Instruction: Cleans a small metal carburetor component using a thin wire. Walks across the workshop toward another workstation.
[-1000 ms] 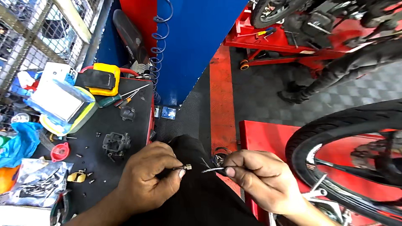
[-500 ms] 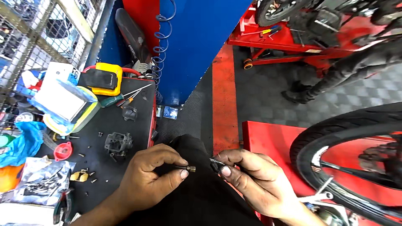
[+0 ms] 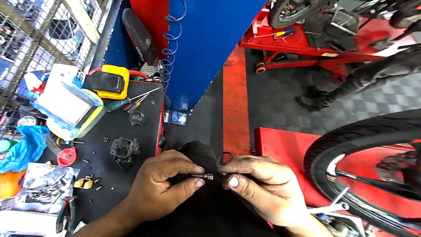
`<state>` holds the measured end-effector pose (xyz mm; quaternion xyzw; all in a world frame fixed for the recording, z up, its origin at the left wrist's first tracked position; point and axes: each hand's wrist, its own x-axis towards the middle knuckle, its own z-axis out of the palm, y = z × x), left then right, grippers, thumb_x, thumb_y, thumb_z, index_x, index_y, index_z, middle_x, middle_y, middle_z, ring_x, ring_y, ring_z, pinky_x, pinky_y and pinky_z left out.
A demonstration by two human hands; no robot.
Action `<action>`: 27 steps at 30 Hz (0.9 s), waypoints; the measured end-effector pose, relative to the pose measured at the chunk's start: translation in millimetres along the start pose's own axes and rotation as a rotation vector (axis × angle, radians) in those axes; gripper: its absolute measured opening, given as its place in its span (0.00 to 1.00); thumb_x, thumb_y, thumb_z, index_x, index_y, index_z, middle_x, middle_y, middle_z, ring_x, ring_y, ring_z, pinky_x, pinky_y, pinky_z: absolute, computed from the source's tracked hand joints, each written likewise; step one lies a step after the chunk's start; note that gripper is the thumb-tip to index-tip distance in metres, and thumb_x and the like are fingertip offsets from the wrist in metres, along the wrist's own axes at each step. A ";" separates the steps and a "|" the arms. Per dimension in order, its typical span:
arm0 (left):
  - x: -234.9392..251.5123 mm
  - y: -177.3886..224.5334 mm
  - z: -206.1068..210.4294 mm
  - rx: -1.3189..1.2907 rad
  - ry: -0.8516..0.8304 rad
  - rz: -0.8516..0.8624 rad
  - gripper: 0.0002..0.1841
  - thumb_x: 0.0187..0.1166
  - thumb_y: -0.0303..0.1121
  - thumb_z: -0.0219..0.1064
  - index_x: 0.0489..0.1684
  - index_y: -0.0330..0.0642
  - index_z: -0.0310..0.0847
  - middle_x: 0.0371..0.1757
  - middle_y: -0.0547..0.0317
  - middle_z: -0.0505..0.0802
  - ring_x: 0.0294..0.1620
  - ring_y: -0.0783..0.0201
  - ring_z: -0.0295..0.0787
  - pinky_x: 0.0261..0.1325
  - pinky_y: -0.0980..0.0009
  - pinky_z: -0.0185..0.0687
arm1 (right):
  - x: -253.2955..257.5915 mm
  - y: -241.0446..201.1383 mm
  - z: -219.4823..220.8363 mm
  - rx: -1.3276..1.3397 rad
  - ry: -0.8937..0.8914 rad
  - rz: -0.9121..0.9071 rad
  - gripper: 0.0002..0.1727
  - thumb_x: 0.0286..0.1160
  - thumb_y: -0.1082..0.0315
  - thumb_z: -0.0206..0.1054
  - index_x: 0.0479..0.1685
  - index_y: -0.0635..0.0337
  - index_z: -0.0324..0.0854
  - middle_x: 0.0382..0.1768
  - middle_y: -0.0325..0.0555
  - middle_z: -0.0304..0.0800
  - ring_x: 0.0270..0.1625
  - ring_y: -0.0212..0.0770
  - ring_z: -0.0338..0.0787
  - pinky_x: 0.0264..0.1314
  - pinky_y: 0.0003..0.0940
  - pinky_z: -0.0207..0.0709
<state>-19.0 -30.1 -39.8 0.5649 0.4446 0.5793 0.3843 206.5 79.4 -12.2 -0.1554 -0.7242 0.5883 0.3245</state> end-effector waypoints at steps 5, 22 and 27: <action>0.6 1.7 -0.1 0.017 0.005 0.011 0.06 0.75 0.29 0.77 0.45 0.40 0.93 0.44 0.61 0.96 0.50 0.65 0.93 0.55 0.68 0.92 | 3.3 -2.0 5.9 -0.079 -0.025 -0.012 0.08 0.82 0.68 0.70 0.47 0.61 0.92 0.37 0.36 0.93 0.39 0.25 0.89 0.43 0.19 0.85; 4.9 6.6 -2.2 -0.166 0.056 -0.070 0.08 0.83 0.28 0.65 0.54 0.39 0.85 0.46 0.55 0.93 0.42 0.65 0.91 0.49 0.69 0.91 | 4.5 3.3 8.3 0.116 -0.060 0.119 0.13 0.89 0.64 0.63 0.48 0.62 0.90 0.30 0.36 0.90 0.31 0.23 0.86 0.36 0.18 0.82; 9.7 4.3 0.9 -0.137 0.090 -0.111 0.10 0.84 0.30 0.65 0.58 0.40 0.84 0.42 0.56 0.91 0.38 0.66 0.89 0.43 0.72 0.90 | 14.6 5.5 -0.5 0.489 0.066 0.255 0.15 0.89 0.61 0.61 0.57 0.60 0.89 0.28 0.41 0.88 0.25 0.25 0.81 0.30 0.20 0.78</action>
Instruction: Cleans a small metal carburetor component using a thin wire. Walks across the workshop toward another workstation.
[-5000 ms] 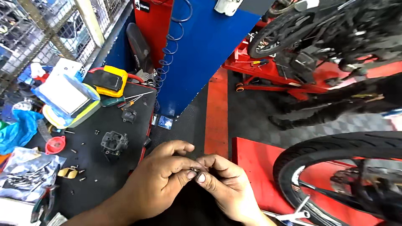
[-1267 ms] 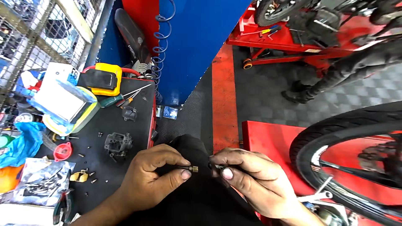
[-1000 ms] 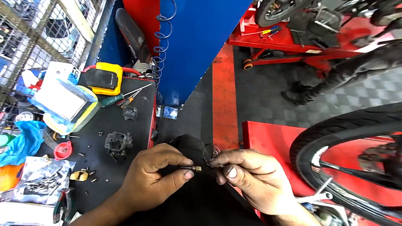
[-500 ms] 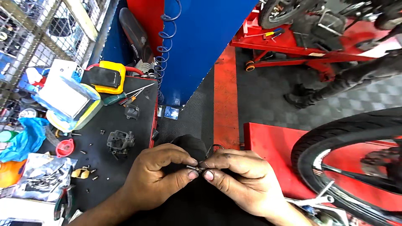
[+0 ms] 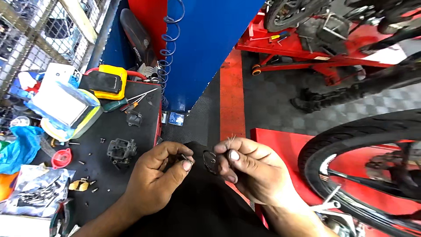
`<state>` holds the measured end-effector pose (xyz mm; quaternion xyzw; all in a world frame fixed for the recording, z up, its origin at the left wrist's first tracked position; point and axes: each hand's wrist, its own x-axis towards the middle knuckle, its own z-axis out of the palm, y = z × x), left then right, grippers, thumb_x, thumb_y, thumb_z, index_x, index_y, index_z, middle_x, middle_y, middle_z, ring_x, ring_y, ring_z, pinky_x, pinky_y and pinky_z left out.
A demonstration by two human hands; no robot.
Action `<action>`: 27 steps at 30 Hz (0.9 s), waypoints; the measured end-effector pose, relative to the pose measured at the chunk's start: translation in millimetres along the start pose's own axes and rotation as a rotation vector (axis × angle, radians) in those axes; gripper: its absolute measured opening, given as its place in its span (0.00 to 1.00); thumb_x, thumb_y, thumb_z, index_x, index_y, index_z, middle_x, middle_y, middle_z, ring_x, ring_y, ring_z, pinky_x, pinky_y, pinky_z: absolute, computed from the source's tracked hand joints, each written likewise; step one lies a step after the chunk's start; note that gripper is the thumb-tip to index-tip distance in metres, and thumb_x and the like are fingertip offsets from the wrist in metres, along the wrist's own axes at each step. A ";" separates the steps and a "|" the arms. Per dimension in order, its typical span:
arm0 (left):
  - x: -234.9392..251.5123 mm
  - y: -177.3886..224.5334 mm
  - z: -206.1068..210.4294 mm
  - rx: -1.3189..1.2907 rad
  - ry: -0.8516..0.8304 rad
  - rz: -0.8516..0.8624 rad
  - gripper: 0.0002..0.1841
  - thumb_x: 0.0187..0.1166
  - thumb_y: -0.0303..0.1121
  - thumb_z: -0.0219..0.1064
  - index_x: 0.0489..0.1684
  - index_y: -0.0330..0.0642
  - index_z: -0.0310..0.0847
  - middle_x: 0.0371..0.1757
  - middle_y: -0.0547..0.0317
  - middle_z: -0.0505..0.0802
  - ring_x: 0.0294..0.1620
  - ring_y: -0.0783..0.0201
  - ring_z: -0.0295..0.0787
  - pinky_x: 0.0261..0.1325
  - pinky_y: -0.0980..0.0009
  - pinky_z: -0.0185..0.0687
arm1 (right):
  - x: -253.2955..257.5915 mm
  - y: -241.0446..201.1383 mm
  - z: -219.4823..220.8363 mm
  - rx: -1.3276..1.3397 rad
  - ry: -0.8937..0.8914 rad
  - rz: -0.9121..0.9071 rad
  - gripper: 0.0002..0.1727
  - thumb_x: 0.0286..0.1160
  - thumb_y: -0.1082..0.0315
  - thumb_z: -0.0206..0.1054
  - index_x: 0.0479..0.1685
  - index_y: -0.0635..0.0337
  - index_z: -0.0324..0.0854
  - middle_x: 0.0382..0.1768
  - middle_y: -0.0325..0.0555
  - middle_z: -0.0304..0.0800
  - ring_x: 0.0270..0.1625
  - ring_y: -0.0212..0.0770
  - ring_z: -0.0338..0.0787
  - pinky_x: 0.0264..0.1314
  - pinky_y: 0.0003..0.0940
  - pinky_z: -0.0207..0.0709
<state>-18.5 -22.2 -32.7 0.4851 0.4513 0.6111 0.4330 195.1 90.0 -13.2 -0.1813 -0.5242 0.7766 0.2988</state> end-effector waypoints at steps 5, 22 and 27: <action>9.0 -16.0 -2.5 -0.049 -0.017 -0.031 0.09 0.87 0.33 0.61 0.53 0.41 0.84 0.42 0.56 0.91 0.38 0.65 0.89 0.43 0.69 0.90 | 11.6 -17.7 -15.8 0.058 0.123 -0.116 0.13 0.88 0.61 0.62 0.54 0.58 0.87 0.30 0.41 0.87 0.27 0.30 0.84 0.31 0.24 0.82; 57.5 -97.9 13.7 -0.233 -0.170 -0.689 0.26 0.93 0.54 0.49 0.59 0.42 0.84 0.41 0.55 0.89 0.35 0.64 0.85 0.35 0.71 0.82 | 29.4 -74.0 -8.1 0.317 0.001 -0.499 0.05 0.86 0.67 0.59 0.47 0.56 0.80 0.21 0.38 0.78 0.19 0.31 0.78 0.24 0.25 0.76; 75.8 -86.0 30.0 -0.305 -0.397 -0.562 0.24 0.93 0.49 0.48 0.60 0.40 0.85 0.45 0.57 0.90 0.38 0.68 0.85 0.43 0.71 0.83 | 21.9 -68.5 -10.1 0.497 -0.153 -0.454 0.06 0.80 0.68 0.63 0.47 0.57 0.82 0.18 0.37 0.78 0.17 0.30 0.77 0.21 0.23 0.72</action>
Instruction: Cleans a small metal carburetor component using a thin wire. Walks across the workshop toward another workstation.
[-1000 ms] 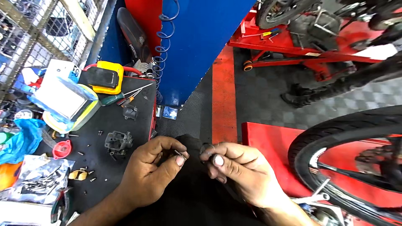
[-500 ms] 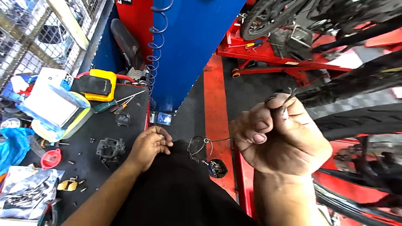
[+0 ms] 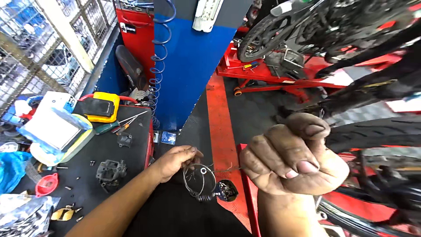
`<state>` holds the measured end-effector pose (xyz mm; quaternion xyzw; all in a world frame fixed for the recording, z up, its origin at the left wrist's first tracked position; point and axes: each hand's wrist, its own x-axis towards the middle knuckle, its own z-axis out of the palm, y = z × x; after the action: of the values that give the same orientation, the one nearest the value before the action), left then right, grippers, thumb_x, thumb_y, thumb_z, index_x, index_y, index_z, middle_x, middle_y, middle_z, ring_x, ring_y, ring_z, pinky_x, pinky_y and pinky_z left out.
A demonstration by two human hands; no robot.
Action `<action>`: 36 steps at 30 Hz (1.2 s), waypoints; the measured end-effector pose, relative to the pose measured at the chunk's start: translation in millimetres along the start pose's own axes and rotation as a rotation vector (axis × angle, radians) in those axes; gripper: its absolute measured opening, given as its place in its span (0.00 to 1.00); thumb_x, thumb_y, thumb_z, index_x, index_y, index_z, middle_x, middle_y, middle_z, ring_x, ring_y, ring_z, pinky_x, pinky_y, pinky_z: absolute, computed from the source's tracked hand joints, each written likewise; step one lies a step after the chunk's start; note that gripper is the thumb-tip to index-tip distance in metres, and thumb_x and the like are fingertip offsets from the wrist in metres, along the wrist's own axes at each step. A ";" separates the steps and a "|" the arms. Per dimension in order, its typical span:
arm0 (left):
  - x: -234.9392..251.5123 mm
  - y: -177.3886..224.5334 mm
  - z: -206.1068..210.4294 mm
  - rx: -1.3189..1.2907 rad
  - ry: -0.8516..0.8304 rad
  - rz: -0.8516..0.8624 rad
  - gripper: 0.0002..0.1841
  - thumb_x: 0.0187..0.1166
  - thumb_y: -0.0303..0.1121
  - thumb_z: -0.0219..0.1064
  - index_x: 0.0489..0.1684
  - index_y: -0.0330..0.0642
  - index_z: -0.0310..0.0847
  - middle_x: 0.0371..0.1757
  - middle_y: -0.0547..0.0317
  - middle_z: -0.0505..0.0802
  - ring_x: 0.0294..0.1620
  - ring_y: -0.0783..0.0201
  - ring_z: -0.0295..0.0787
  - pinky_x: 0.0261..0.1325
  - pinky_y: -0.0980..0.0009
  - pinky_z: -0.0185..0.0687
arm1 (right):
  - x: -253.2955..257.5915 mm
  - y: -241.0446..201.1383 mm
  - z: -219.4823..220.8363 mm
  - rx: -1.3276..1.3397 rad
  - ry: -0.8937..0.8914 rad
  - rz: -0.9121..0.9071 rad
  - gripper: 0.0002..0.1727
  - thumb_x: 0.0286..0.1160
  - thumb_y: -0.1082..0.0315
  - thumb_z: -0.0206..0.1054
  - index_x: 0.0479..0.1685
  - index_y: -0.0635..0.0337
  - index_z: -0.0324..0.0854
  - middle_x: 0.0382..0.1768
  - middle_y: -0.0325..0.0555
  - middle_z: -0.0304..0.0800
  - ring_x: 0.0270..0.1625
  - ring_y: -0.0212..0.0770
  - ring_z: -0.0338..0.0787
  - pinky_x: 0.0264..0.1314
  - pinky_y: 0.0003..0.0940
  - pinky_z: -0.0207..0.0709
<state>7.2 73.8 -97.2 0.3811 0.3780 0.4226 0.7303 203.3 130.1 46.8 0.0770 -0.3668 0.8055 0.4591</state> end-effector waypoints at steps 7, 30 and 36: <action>-20.7 5.2 0.8 -0.161 -0.156 0.120 0.17 0.89 0.45 0.60 0.46 0.42 0.90 0.37 0.58 0.92 0.37 0.70 0.89 0.43 0.73 0.87 | -16.9 -16.4 -7.7 0.063 -0.133 0.066 0.07 0.79 0.66 0.64 0.35 0.57 0.83 0.15 0.36 0.78 0.18 0.32 0.80 0.24 0.26 0.74; -56.9 19.4 29.0 0.684 0.121 0.675 0.14 0.87 0.42 0.66 0.36 0.42 0.89 0.34 0.66 0.91 0.42 0.73 0.87 0.48 0.75 0.85 | -52.1 20.3 -30.5 -1.000 -0.017 0.457 0.11 0.80 0.59 0.72 0.51 0.55 0.89 0.38 0.39 0.93 0.39 0.33 0.91 0.43 0.30 0.88; -58.9 13.2 30.5 0.896 0.256 0.700 0.13 0.86 0.45 0.66 0.37 0.49 0.91 0.35 0.70 0.92 0.44 0.74 0.86 0.51 0.73 0.81 | -66.5 23.6 -38.3 -0.854 0.032 0.633 0.09 0.79 0.65 0.73 0.49 0.60 0.91 0.37 0.40 0.94 0.38 0.29 0.91 0.44 0.26 0.86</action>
<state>8.4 17.9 -59.2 0.7010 0.4567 0.4805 0.2630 230.3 102.7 -23.6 -0.2435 -0.6603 0.6846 0.1897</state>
